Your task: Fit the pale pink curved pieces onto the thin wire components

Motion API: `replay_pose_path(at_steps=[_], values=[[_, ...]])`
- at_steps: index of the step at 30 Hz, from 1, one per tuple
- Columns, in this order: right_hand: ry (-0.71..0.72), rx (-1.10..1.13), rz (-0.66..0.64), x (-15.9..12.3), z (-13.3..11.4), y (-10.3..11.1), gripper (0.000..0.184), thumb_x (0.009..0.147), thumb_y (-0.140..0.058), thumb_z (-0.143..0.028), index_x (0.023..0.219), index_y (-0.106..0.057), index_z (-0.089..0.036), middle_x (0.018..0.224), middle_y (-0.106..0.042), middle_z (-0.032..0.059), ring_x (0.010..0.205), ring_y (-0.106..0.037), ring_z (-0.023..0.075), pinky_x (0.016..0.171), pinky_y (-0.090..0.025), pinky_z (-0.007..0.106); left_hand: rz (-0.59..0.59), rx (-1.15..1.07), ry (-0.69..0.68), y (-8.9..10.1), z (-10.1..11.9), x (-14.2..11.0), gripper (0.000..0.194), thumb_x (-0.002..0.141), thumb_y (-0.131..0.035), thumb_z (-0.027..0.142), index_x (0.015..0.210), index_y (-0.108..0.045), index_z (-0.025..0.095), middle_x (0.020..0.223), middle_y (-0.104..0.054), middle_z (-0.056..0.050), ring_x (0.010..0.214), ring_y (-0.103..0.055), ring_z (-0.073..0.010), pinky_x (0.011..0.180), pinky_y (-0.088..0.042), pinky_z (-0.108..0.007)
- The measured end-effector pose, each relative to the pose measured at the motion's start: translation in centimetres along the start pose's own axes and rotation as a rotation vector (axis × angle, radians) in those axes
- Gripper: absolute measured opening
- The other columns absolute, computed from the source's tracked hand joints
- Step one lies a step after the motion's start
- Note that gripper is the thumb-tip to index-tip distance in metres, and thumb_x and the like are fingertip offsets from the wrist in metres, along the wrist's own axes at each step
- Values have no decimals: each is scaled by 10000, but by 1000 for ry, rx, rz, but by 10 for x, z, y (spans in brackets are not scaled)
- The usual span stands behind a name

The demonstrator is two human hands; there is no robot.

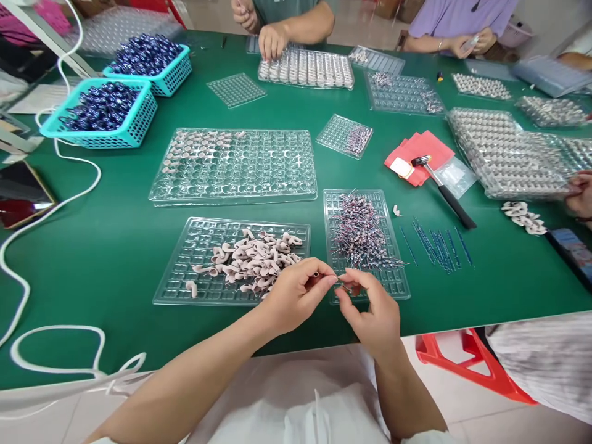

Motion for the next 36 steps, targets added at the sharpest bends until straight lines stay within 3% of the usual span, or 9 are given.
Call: replay_pose_path(at_steps=[5,11,16,23,36], values=[[-69,82,9,-1,2,3,81,918,-605,-203,972,-646,-247,795,-699,-14,657,-647,124,611,-546,254,1,-14,13,3,3,-1,184,944,-540,278,850,-658,174,753,-614,-24,642,-509,-130,582,-395,-239],[158,97,78,-4,-13,6,288,898,-605,-75,1113,-645,-262,909,-711,36,803,-679,157,698,-568,303,-61,-56,128,-1,-5,-1,202,874,-651,366,933,-671,174,612,-446,51,558,-398,-108,530,-342,-230],[226,33,118,-7,-16,6,375,887,-625,-66,1186,-644,-292,910,-713,45,810,-676,177,709,-565,346,-116,-199,166,-8,-9,0,240,912,-585,365,824,-671,159,707,-616,-9,606,-491,-118,566,-397,-233],[278,29,141,-7,-20,7,383,866,-642,-40,1178,-619,-262,918,-746,47,811,-699,179,722,-561,356,-94,-172,149,-5,-5,1,226,919,-575,329,816,-673,154,738,-646,-18,647,-519,-124,598,-406,-233],[57,258,52,-8,1,-1,186,897,-578,-97,1001,-621,-245,836,-664,25,753,-622,166,691,-530,343,-216,-326,245,-16,-14,-1,247,880,-615,379,789,-649,151,661,-510,25,594,-386,-104,562,-309,-244]])
Point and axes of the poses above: each hand's wrist, its own x-axis towards the middle knuckle, its own y-axis out of the back of the hand, z = x × y, the point moved 9 cm from there along x, towards the middle knuckle
